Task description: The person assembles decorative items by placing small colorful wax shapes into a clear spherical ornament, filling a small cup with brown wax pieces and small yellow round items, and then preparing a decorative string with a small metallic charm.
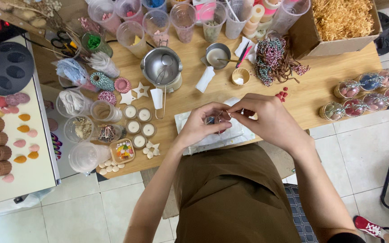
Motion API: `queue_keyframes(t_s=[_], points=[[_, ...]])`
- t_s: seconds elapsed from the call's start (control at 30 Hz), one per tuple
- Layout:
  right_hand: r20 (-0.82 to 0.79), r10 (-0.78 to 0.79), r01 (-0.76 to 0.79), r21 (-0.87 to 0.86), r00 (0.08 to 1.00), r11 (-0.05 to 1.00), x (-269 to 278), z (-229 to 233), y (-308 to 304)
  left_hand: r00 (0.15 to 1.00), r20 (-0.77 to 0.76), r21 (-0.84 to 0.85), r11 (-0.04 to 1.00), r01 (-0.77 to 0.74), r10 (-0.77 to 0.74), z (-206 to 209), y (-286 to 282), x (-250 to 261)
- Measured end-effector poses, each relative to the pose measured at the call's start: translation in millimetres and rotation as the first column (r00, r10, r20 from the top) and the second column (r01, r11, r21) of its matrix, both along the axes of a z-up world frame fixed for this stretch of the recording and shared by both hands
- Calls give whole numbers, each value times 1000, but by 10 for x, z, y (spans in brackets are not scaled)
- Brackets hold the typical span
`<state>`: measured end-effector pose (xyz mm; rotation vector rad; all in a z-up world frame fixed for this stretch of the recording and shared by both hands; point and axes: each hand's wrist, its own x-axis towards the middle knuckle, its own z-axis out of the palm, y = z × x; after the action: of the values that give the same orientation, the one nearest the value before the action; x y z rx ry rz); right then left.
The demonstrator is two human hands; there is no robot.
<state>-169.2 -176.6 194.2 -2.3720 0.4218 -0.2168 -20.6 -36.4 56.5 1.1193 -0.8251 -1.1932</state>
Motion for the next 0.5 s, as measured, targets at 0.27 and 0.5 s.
queue_keyframes(t_s=[0.27,0.5], points=[[129,52,-80,222,990,972,87,67,21,976,181,-69,991,-111,122,-276,-79,32],[-43,-92,98,169,995,981,51,-211,-161,966,230,-95,991,-97,117,70,59,152]])
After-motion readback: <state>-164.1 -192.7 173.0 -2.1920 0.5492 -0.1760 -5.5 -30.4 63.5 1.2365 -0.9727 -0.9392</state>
